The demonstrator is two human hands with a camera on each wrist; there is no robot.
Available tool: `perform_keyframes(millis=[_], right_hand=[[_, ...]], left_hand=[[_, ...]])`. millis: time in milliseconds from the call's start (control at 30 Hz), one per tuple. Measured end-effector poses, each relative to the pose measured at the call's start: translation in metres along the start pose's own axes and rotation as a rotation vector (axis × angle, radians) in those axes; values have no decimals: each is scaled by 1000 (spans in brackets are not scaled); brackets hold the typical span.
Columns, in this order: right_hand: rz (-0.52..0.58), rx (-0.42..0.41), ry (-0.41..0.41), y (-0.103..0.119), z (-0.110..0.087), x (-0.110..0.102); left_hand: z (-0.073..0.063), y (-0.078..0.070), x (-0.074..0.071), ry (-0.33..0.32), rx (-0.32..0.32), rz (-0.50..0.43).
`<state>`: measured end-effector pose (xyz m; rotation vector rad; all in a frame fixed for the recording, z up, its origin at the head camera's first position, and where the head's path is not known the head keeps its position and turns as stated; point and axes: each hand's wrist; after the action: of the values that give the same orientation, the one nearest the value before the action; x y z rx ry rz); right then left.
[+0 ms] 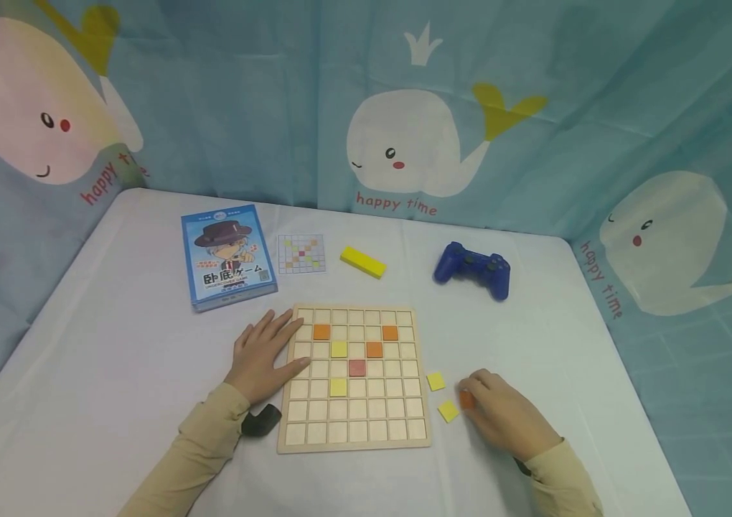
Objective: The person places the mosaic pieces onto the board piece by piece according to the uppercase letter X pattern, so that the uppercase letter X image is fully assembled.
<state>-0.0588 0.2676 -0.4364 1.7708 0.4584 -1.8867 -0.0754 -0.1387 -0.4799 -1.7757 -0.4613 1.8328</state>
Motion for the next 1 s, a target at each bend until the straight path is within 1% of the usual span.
perform_keyframes(millis=[100,333,533,667,833,1000], right_hand=[[-4,-7,5,0,-1,-1],[13,-62,-50,-3,0,0],[27,-61,-72,-3,3,3],[30,-59,-69,-2,6,4],[34,-73,-66,1,13,3],[50,-86,-72,9,25,-1]], left_hand=[[0,0,0,-2,0,-2],[0,0,1,-2,-2,-6],[0,0,0,0,-4,-2],[0,0,0,1,0,-2],[-1,-1,0,-17,17,-5],[-2,-2,-1,-37,27,-11]])
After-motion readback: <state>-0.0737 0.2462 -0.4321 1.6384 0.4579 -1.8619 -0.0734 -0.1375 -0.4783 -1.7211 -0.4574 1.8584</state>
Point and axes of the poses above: each hand's wrist, its own z-axis towards the middle knuckle, its own x-axis out of the palm, y = z × x, and after that the axes turned 4 degrees about -y, right-handed
